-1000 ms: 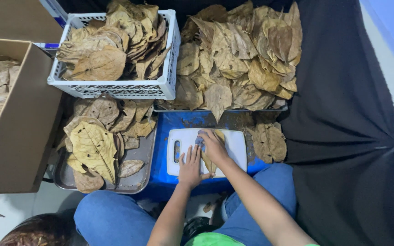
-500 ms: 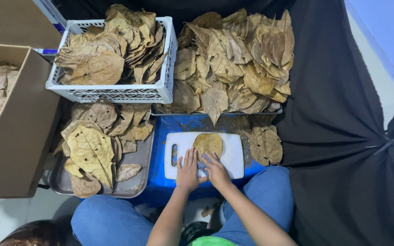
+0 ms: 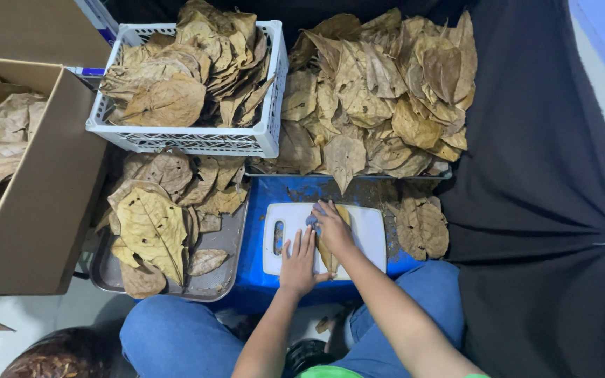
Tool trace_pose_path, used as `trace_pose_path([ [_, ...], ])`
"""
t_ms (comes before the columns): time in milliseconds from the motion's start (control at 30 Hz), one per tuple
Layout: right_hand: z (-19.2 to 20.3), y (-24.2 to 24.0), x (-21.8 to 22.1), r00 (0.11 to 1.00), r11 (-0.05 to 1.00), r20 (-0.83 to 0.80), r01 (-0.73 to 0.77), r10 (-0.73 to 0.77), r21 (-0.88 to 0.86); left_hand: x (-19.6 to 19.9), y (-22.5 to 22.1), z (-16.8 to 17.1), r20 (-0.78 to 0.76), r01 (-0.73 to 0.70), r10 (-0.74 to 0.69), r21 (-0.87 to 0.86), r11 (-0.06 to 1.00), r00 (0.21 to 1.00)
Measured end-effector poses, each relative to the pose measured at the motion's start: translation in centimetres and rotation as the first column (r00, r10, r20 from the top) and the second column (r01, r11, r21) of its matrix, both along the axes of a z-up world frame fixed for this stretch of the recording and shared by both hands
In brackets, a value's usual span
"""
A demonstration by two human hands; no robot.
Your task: The person sits on the floor and repeatedly rubs dried leaves on a white cutting board using a small cloth. They pick up leaves from nearby trays and crates, wipe each leaf, and place them back into the trays.
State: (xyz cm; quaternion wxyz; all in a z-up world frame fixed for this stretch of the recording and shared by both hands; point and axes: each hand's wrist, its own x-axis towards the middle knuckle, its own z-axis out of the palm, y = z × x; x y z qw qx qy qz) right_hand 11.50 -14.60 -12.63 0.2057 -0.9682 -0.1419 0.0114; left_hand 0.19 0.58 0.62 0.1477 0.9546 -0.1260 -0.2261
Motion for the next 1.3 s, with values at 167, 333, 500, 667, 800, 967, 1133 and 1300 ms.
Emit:
trace_pose_path([
  [167, 1.1, 0.6, 1.1, 1.0, 1.0, -0.002, -0.01, 0.01, -0.012, -0.1, 0.1, 0.1, -0.016, 0.0, 0.001, 0.021, 1.0, 1.0],
  [333, 5.2, -0.2, -1.9, 0.993, 0.99, 0.118, -0.035, 0.018, 0.14, 0.1, 0.2, 0.4, -0.037, -0.015, 0.015, -0.013, 1.0, 0.999],
  [500, 12.4, -0.3, -10.7, 0.993, 0.976, -0.119, 0.016, 0.01, 0.216, 0.1, 0.0, 0.1, -0.014, 0.008, -0.007, 0.069, 0.998, 1.0],
  [667, 10.6, -0.2, -13.8, 0.974, 0.987, -0.223, 0.067, -0.032, 0.147, 0.1, -0.2, -0.4, -0.029, 0.015, -0.012, 0.089, 0.996, 0.999],
  [800, 7.6, -0.4, -12.9, 0.98, 0.981, -0.187, 0.093, -0.061, 0.168, -0.1, -0.1, 0.2, -0.033, 0.025, -0.023, 0.082, 0.996, 0.999],
  [967, 3.1, -1.1, -9.3, 0.998, 0.982, -0.013, 0.064, -0.063, 0.18, 0.2, -0.1, 0.0, -0.022, 0.008, -0.007, 0.062, 0.998, 1.0],
  [1133, 8.8, 0.8, -7.8, 0.988, 0.906, -0.067, 0.153, -0.138, 0.395, 0.1, -0.1, 0.2, -0.024, 0.006, -0.004, 0.073, 0.997, 1.0],
  [1300, 1.0, -0.5, -2.9, 0.987, 0.971, 0.11, 0.088, -0.114, 0.223, 0.2, 0.2, 0.3, -0.029, 0.019, -0.018, 0.024, 1.0, 0.999],
])
